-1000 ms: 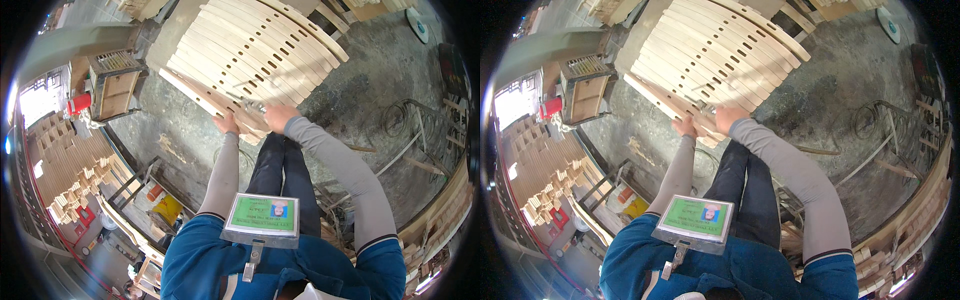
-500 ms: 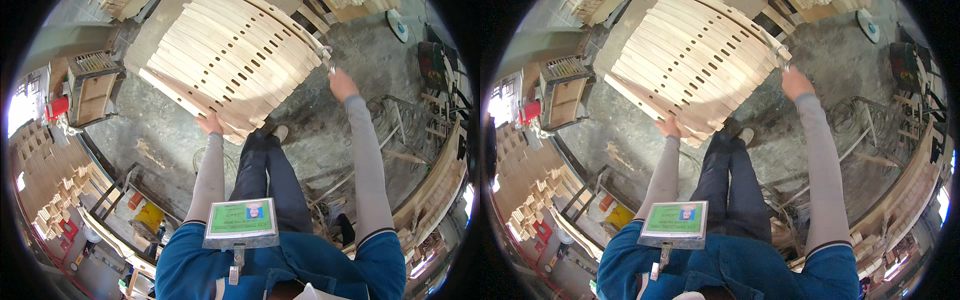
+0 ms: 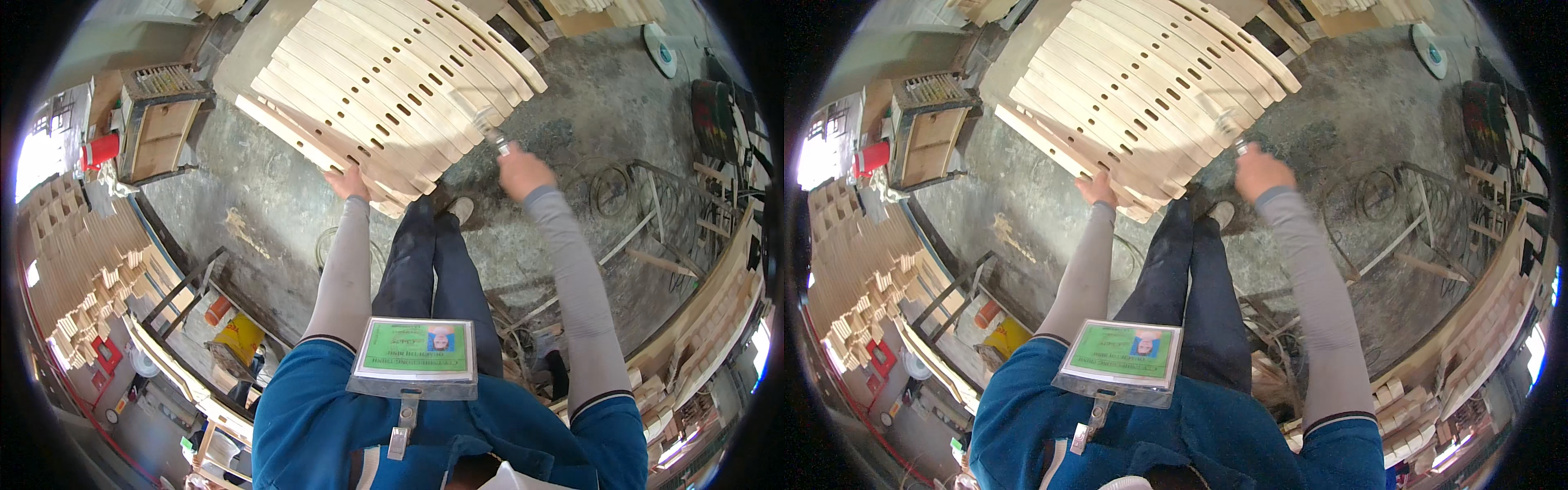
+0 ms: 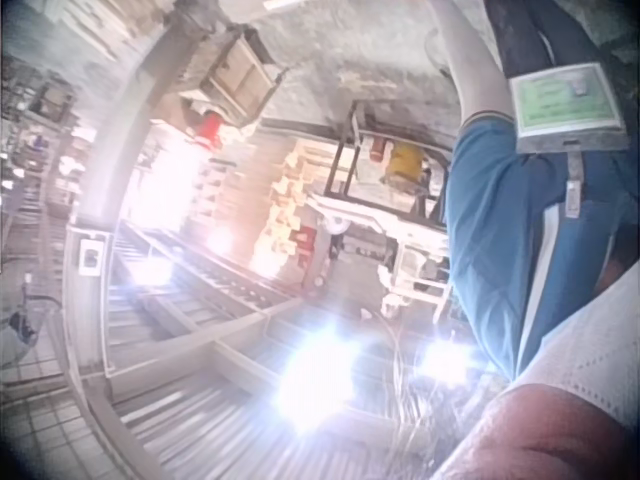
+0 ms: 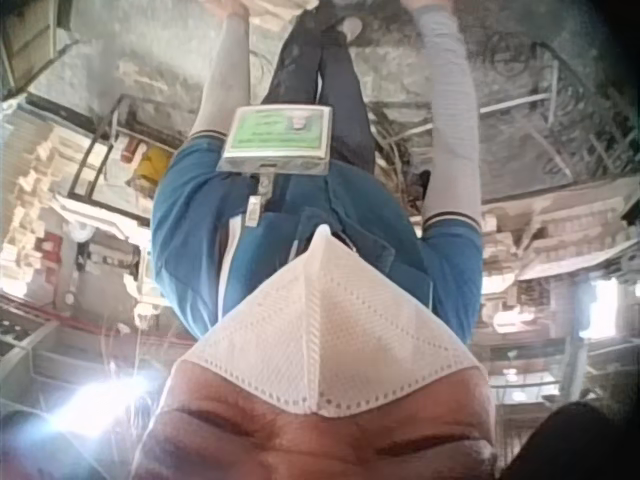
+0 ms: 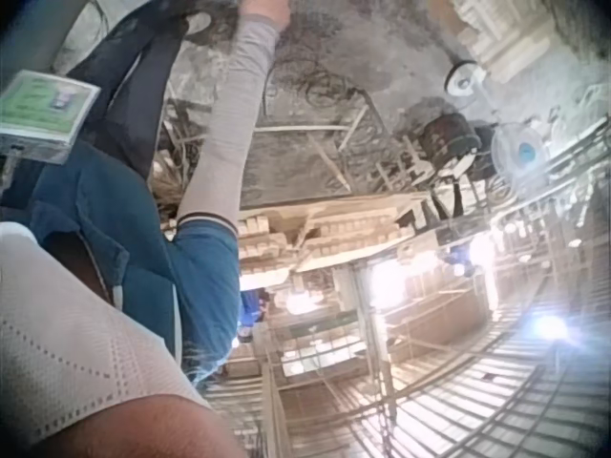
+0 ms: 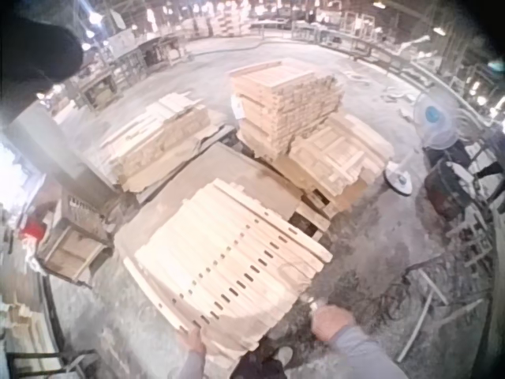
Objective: The person applies a milky liquid to the surfaces and holes of stacked wooden slats using a brush and container. After finishing the application, the person stacks the treated slats and uses a pneumatic nail gun to fasten them together.
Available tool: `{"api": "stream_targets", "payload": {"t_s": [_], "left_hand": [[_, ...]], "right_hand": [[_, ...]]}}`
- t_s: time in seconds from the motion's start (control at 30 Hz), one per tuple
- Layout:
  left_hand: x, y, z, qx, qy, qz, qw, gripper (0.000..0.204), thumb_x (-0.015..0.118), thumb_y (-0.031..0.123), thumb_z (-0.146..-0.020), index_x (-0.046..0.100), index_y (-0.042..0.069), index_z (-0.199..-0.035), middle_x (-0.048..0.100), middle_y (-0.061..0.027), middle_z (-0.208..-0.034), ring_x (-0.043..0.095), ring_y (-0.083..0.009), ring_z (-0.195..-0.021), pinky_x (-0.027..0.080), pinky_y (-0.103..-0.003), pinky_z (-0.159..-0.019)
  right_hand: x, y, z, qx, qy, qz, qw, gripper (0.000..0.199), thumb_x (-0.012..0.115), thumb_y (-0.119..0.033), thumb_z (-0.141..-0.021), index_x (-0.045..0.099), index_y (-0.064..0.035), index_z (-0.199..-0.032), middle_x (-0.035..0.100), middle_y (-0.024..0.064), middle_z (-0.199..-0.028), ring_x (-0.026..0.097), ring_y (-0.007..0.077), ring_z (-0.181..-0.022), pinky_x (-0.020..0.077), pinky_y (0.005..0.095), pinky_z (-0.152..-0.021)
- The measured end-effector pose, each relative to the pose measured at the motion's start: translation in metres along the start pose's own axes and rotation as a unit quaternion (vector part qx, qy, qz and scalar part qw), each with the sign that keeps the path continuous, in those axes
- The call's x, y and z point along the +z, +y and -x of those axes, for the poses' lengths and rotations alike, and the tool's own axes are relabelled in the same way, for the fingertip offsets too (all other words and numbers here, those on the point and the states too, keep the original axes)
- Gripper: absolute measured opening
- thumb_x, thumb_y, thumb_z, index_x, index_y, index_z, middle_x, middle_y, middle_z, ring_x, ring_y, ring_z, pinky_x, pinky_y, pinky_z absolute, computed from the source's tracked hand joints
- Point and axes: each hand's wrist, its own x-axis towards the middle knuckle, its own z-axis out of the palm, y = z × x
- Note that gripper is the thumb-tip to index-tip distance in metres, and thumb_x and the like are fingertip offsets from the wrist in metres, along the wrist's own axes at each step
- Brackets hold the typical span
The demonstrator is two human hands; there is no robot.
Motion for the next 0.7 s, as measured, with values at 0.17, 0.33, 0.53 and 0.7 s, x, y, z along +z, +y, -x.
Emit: {"api": "stream_targets", "payload": {"t_s": [0.17,0.33,0.53,0.7], "left_hand": [[0.006,0.015,0.011,-0.044,0.004,0.044,0.998,0.066,0.052,-0.012,-0.066,0.023,-0.001,-0.124,0.040,-0.0186,-0.119,0.045,-0.0244,-0.104,0.036,-0.034,-0.091],[-0.003,0.009,0.003,-0.031,0.019,0.016,0.999,0.069,0.053,-0.011,-0.067,0.019,-0.002,-0.127,0.040,-0.0189,-0.118,0.045,-0.0248,-0.104,0.037,-0.033,-0.091],[-0.003,0.009,0.003,-0.026,0.000,-0.001,1.000,0.071,0.054,-0.010,-0.069,0.016,-0.002,-0.129,0.037,-0.0195,-0.123,0.045,-0.0254,-0.104,0.037,-0.032,-0.091],[-0.004,0.016,0.010,-0.047,0.024,-0.014,0.999,0.076,0.052,-0.010,-0.067,0.013,-0.001,-0.131,0.036,-0.0195,-0.125,0.044,-0.0263,-0.107,0.035,-0.032,-0.093]], "right_hand": [[0.065,-0.063,0.049,-0.149,-0.082,0.024,0.985,0.025,0.038,-0.019,-0.084,0.046,-0.0003,-0.098,0.062,0.0210,-0.080,0.062,0.0353,-0.076,0.0470,0.0451,-0.070],[0.047,-0.054,0.038,-0.118,-0.111,0.057,0.985,0.028,0.041,-0.017,-0.080,0.045,-0.0002,-0.102,0.061,0.0235,-0.087,0.061,0.0355,-0.083,0.0467,0.0448,-0.073],[-0.041,0.049,-0.046,0.101,0.080,-0.034,0.991,0.033,0.041,-0.031,-0.086,0.048,-0.0047,-0.105,0.057,0.0237,-0.098,0.055,0.0388,-0.092,0.0438,0.0465,-0.078],[-0.019,-0.025,-0.017,-0.020,0.000,0.079,0.997,0.029,0.041,-0.026,-0.085,0.047,-0.0030,-0.101,0.060,0.0216,-0.092,0.058,0.0375,-0.086,0.0459,0.0458,-0.075]]}}
